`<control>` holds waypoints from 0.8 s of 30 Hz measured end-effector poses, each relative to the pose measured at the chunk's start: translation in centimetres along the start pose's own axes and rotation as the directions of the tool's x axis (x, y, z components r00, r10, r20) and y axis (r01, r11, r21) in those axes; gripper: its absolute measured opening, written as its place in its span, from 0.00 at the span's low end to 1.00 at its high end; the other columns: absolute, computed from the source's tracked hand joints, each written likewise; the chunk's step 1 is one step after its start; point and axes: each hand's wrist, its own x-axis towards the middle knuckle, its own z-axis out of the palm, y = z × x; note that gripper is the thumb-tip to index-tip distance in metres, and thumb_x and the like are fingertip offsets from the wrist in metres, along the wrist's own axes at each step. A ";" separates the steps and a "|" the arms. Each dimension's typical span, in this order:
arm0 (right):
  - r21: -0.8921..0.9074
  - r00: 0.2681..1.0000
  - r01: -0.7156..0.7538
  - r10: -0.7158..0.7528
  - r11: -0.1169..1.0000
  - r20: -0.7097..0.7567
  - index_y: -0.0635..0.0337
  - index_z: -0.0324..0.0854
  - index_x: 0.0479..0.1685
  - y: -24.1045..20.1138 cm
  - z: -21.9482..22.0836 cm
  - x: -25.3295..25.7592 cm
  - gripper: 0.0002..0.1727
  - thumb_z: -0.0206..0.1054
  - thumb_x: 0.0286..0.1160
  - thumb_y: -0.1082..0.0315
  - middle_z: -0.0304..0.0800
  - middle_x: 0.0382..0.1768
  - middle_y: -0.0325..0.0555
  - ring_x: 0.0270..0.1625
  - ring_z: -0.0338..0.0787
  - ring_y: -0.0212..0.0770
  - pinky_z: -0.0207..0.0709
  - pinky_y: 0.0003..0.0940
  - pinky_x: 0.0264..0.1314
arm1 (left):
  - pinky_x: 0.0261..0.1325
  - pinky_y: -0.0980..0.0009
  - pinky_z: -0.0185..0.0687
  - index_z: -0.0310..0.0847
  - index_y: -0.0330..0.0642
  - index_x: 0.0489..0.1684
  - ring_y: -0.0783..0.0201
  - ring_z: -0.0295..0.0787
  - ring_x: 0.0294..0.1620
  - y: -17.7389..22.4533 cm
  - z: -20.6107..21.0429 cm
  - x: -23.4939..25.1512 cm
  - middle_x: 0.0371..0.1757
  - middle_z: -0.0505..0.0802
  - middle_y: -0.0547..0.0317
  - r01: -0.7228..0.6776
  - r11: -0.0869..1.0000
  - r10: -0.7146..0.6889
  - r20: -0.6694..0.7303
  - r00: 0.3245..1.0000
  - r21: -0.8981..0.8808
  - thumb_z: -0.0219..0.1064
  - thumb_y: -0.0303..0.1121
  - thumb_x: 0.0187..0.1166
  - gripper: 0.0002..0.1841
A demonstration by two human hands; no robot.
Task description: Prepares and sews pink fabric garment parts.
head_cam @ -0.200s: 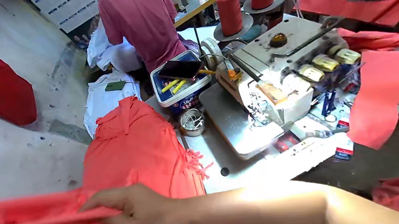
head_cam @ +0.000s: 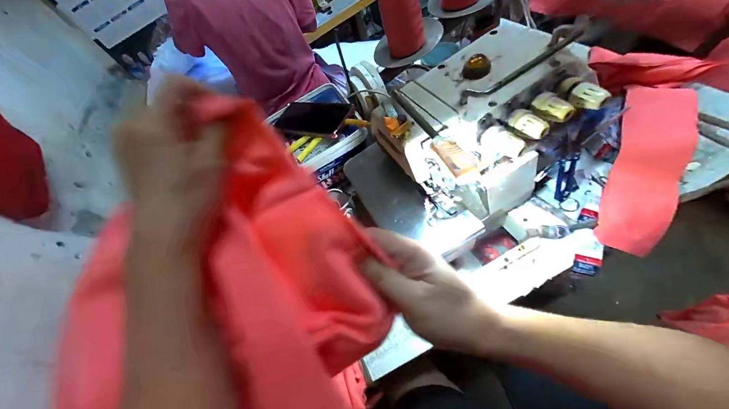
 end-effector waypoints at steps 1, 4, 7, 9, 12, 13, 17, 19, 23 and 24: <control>0.020 0.994 -0.066 0.067 0.998 -0.084 0.68 0.82 0.54 1.2 -2.0 -1.7 0.14 0.51 0.86 0.75 0.91 0.41 0.34 0.46 0.89 0.20 0.85 0.22 0.55 | 0.34 0.61 0.82 0.86 0.44 0.47 0.64 0.89 0.35 -1.4 4.5 0.6 0.35 0.91 0.57 -0.183 0.983 0.183 -0.002 0.983 -0.024 0.69 0.36 0.79 0.08; 0.114 0.904 -0.276 0.298 0.954 -0.308 0.63 0.82 0.47 4.0 -6.8 -7.1 0.13 0.50 0.88 0.76 0.90 0.36 0.34 0.43 0.90 0.24 0.86 0.24 0.53 | 0.52 0.33 0.80 0.90 0.39 0.48 0.37 0.91 0.49 6.0 10.3 -0.1 0.43 0.94 0.39 0.169 0.985 -0.136 0.499 0.856 -0.020 0.71 0.40 0.80 0.13; 0.100 0.828 -0.353 0.361 0.930 -0.430 0.61 0.81 0.42 5.8 -8.9 -10.4 0.12 0.51 0.86 0.78 0.88 0.30 0.31 0.36 0.89 0.22 0.84 0.21 0.46 | 0.58 0.32 0.75 0.87 0.35 0.49 0.35 0.88 0.55 9.5 12.5 -0.7 0.46 0.92 0.36 0.415 0.909 -0.327 0.693 0.642 0.044 0.69 0.40 0.83 0.14; 0.069 0.839 -0.315 0.312 0.947 -0.446 0.61 0.81 0.44 6.2 -9.2 -10.8 0.12 0.51 0.86 0.78 0.89 0.32 0.29 0.38 0.89 0.20 0.84 0.19 0.49 | 0.59 0.32 0.75 0.87 0.37 0.51 0.35 0.88 0.56 10.2 13.1 -0.8 0.48 0.92 0.35 0.471 0.879 -0.384 0.683 0.621 0.066 0.68 0.41 0.84 0.14; 0.048 0.842 -0.264 0.254 0.963 -0.475 0.59 0.81 0.42 6.6 -9.2 -10.5 0.12 0.51 0.86 0.78 0.90 0.32 0.28 0.39 0.89 0.19 0.84 0.19 0.49 | 0.59 0.34 0.75 0.86 0.35 0.49 0.34 0.87 0.57 11.8 12.8 -0.2 0.49 0.91 0.33 0.514 0.850 -0.452 0.656 0.604 0.112 0.68 0.39 0.83 0.14; 0.048 0.841 -0.254 0.245 0.966 -0.483 0.58 0.81 0.41 6.8 -9.3 -10.4 0.12 0.51 0.87 0.77 0.90 0.32 0.28 0.39 0.89 0.20 0.84 0.19 0.49 | 0.60 0.34 0.75 0.86 0.34 0.49 0.34 0.87 0.58 12.3 12.8 0.1 0.49 0.91 0.32 0.532 0.839 -0.467 0.645 0.605 0.109 0.68 0.39 0.83 0.15; 0.013 0.834 -0.203 0.180 0.979 -0.522 0.60 0.82 0.44 7.5 -9.8 -10.1 0.12 0.51 0.87 0.77 0.90 0.35 0.28 0.41 0.90 0.20 0.85 0.20 0.51 | 0.67 0.39 0.74 0.83 0.30 0.56 0.35 0.85 0.65 14.0 13.7 0.9 0.56 0.90 0.30 0.576 0.812 -0.509 0.601 0.616 0.096 0.68 0.35 0.83 0.15; 0.002 0.824 -0.185 0.156 0.983 -0.545 0.62 0.82 0.47 7.6 -10.0 -9.6 0.13 0.51 0.86 0.78 0.91 0.37 0.28 0.44 0.90 0.20 0.84 0.19 0.53 | 0.72 0.39 0.72 0.80 0.28 0.62 0.35 0.83 0.70 14.5 14.3 1.3 0.62 0.88 0.29 0.578 0.803 -0.537 0.591 0.601 0.142 0.67 0.34 0.83 0.18; -0.058 0.831 -0.139 0.084 0.989 -0.549 0.65 0.83 0.48 8.6 -10.9 -8.9 0.13 0.51 0.85 0.79 0.91 0.38 0.29 0.45 0.89 0.19 0.83 0.18 0.56 | 0.46 0.40 0.85 0.86 0.38 0.52 0.43 0.93 0.44 11.6 21.4 -1.6 0.39 0.94 0.42 0.394 0.896 -0.427 0.156 0.890 0.207 0.69 0.47 0.73 0.21; -0.084 0.840 -0.141 0.075 0.986 -0.537 0.66 0.83 0.48 8.9 -11.0 -8.8 0.13 0.51 0.85 0.79 0.91 0.38 0.30 0.46 0.89 0.18 0.83 0.18 0.57 | 0.37 0.41 0.84 0.87 0.41 0.48 0.44 0.93 0.37 10.6 23.0 -2.1 0.33 0.93 0.46 0.369 0.900 -0.394 0.070 0.916 0.233 0.69 0.50 0.69 0.22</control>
